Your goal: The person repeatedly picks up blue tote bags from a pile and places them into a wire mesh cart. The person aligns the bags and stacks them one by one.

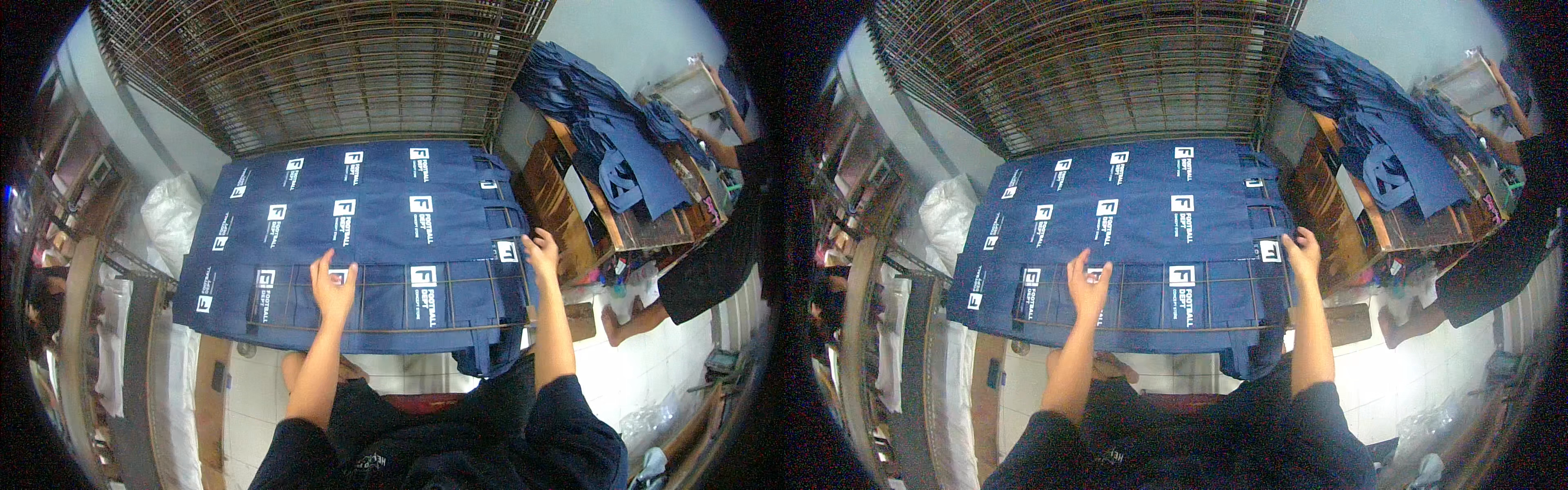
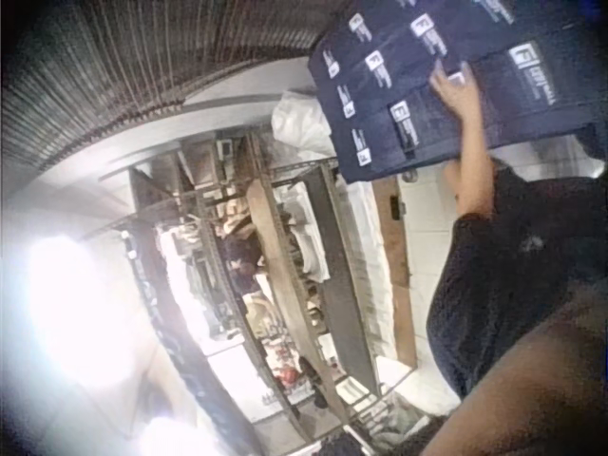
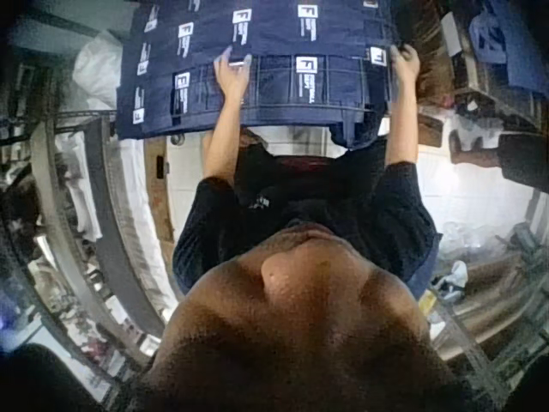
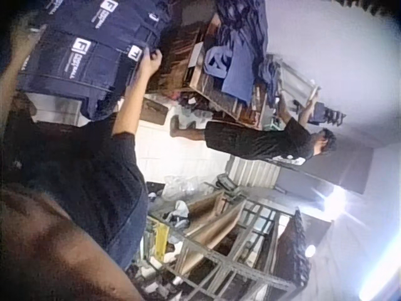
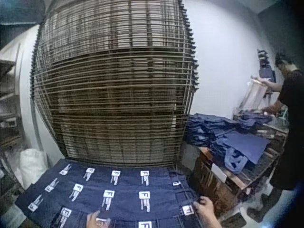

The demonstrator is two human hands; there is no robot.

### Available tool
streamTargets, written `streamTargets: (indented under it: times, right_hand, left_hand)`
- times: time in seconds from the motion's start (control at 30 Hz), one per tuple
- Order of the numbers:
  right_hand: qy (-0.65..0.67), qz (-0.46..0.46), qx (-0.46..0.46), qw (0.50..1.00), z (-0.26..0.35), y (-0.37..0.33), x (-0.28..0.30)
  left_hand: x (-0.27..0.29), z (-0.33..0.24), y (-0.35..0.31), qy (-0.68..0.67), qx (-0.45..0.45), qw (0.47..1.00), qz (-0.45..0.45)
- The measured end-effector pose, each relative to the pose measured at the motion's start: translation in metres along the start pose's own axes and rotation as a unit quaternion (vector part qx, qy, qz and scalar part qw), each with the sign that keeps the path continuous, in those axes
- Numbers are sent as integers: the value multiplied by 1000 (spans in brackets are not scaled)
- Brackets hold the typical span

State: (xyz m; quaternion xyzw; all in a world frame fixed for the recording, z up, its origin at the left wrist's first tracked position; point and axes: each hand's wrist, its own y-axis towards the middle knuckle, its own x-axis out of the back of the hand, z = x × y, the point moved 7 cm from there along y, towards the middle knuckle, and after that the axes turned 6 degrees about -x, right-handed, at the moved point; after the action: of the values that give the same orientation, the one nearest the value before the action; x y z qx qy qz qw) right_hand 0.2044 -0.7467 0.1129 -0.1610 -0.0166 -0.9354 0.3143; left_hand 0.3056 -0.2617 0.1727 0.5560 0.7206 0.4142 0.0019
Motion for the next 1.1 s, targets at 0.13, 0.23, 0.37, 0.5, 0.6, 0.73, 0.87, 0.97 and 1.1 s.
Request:
streamTargets:
  times: [0.13,0.23,0.37,0.5,0.6,0.73,0.87,0.97,1.1]
  right_hand:
    - [115,-44,110,986,-16,-48,62]
    - [-14,-285,142,948,-64,-80,144]
    - [7,-347,-7,938,-140,-113,170]
    - [-56,-241,-78,966,-278,-69,187]
    - [-52,-132,-35,989,-236,-73,152]
    - [-134,-83,15,987,-204,-85,139]
    - [-123,-3,-45,991,-205,-75,120]
    - [-158,-3,-81,984,-160,-98,101]
    - [-172,16,-72,982,-173,-90,106]
  left_hand:
    - [38,-40,-90,-138,54,978,148]
    - [16,-75,-198,-247,93,877,402]
    - [-22,-43,-313,-168,48,774,608]
    - [-42,-46,-317,-134,47,717,683]
    - [-50,-38,-331,-125,24,736,665]
    - [-62,-34,-344,-125,24,711,692]
    - [-58,-38,-342,-111,31,684,720]
    - [-49,-47,-332,-109,30,668,735]
    - [-62,-44,-343,-135,-17,669,731]
